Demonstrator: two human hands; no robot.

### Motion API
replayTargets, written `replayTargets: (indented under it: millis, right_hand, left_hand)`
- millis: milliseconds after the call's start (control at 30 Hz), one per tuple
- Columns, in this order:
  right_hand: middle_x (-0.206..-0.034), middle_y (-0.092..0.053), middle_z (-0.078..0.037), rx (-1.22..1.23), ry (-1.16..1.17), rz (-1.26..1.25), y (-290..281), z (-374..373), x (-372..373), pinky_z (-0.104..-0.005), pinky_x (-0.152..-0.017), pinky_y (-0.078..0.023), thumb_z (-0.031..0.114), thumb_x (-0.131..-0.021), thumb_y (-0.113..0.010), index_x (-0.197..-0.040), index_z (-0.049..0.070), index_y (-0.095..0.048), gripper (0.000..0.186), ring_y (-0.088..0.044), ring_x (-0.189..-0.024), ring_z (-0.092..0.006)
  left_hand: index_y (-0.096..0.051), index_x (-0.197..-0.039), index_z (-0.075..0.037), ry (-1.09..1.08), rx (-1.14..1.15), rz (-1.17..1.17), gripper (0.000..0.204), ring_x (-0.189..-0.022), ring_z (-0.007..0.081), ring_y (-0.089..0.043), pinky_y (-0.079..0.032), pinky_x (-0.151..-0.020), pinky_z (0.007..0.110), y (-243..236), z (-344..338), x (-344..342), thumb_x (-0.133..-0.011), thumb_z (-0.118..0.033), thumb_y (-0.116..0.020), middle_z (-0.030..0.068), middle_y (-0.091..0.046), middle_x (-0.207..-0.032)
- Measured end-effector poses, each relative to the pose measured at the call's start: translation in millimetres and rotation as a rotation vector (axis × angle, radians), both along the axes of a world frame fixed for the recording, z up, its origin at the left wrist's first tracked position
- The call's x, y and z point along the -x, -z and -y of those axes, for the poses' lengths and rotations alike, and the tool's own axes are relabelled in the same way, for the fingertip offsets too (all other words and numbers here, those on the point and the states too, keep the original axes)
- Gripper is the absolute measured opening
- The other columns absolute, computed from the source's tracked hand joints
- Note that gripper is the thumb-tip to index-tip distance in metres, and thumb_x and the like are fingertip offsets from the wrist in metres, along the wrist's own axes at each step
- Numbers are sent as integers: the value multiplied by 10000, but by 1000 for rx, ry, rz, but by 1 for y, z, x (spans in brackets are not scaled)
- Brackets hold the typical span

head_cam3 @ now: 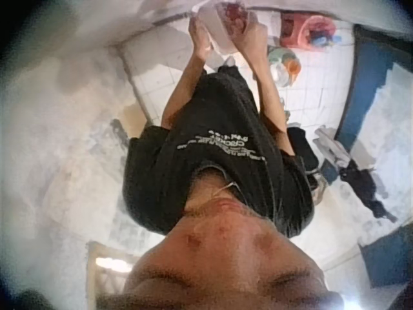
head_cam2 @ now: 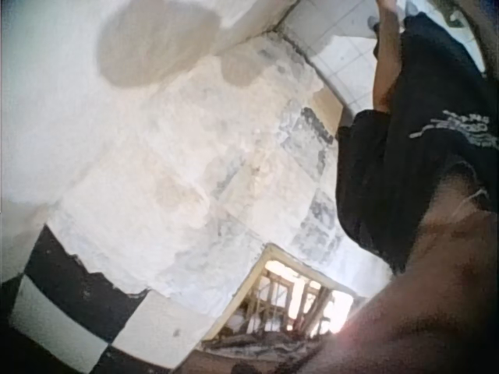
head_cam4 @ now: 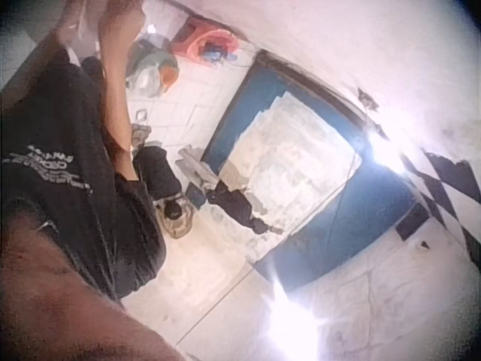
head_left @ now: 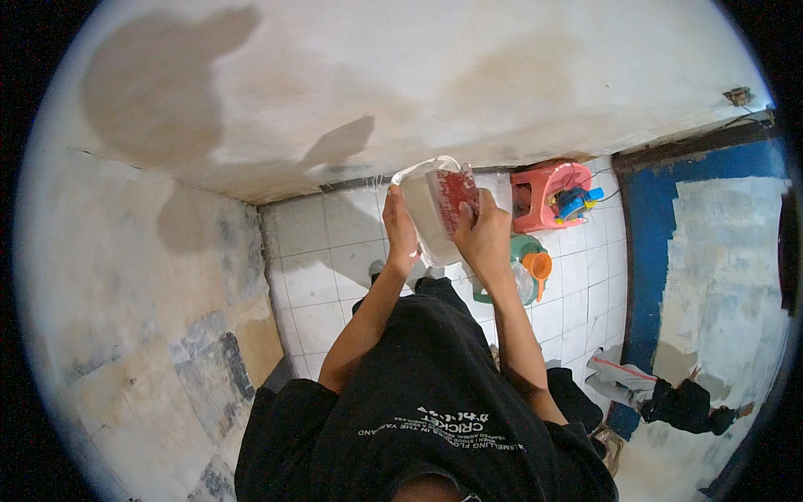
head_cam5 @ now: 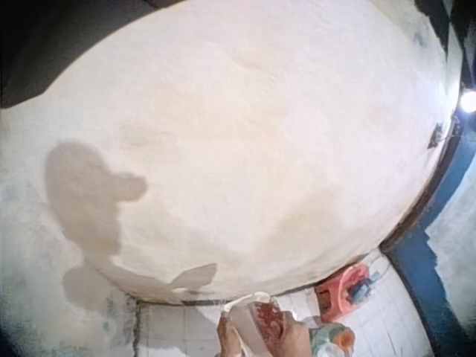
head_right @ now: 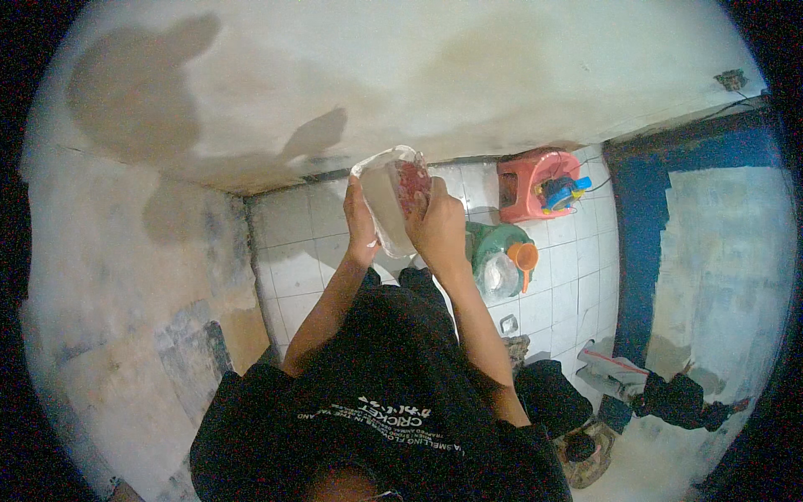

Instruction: The person applies a white substance from a plastic container onto a wall using a putty knife, then scrapes excess material back into the container.

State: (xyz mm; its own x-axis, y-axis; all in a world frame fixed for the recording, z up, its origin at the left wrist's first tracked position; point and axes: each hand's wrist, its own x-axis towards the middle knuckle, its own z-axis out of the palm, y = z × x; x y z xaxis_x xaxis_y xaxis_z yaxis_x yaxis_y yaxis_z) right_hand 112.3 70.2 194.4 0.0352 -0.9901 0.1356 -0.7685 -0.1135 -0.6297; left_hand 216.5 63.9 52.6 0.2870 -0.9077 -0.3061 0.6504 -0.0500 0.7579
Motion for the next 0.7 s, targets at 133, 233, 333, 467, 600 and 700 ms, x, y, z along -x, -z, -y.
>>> replayTargets:
  millis: [133, 233, 333, 467, 600, 700]
  right_hand:
    - [-650, -563, -287, -33, 3, -98, 12, -2, -6, -475, -526, -454, 39, -777, -560, -807, -48, -486, 118, -573, -615, -457]
    - [-644, -560, -291, -16, -55, -31, 25, -4, -13, -483, -522, -458, 29, -777, -552, -829, -53, -494, 113, -571, -612, -463]
    - [-667, -572, -293, -18, -73, 16, 24, -2, -15, -478, -529, -465, 26, -773, -559, -834, -59, -504, 118, -578, -626, -461]
    - [-688, -577, -299, -44, -51, -11, 17, 3, -18, -471, -544, -471, 21, -770, -562, -827, -66, -516, 114, -587, -649, -457]
    - [-711, -577, -309, -104, -70, 31, 19, 1, -17, -469, -571, -475, 3, -770, -548, -855, -70, -537, 113, -582, -694, -464]
    - [-724, -607, -278, -29, -96, 79, 37, 1, -14, -425, -567, -480, -11, -781, -538, -895, -69, -559, 130, -633, -669, -397]
  left_hand:
    - [-524, -1084, -20, -35, -6, -41, 446, -911, 127, -537, -458, -788, 277, -25, -2, 1, -975, -424, -368, 54, -566, -1001]
    - [-535, -1041, -12, -33, 23, -82, 445, -869, 106, -527, -453, -770, 265, -26, -3, 0, -975, -422, -375, 42, -562, -960]
    - [-538, -1042, -14, -38, 23, -57, 441, -848, 103, -531, -458, -757, 263, -22, -1, -4, -977, -418, -373, 38, -563, -946]
    - [-535, -1060, -4, -84, -1, 11, 436, -860, 118, -530, -448, -784, 268, -1, 2, -11, -981, -400, -372, 48, -567, -959]
    - [-541, -1058, 7, -71, -15, -44, 440, -917, 143, -513, -412, -841, 280, -20, 1, -8, -985, -390, -366, 70, -566, -999]
    - [-547, -1051, 11, -77, -6, 139, 450, -937, 151, -508, -399, -860, 281, -10, 0, -12, -987, -392, -357, 81, -567, -1012]
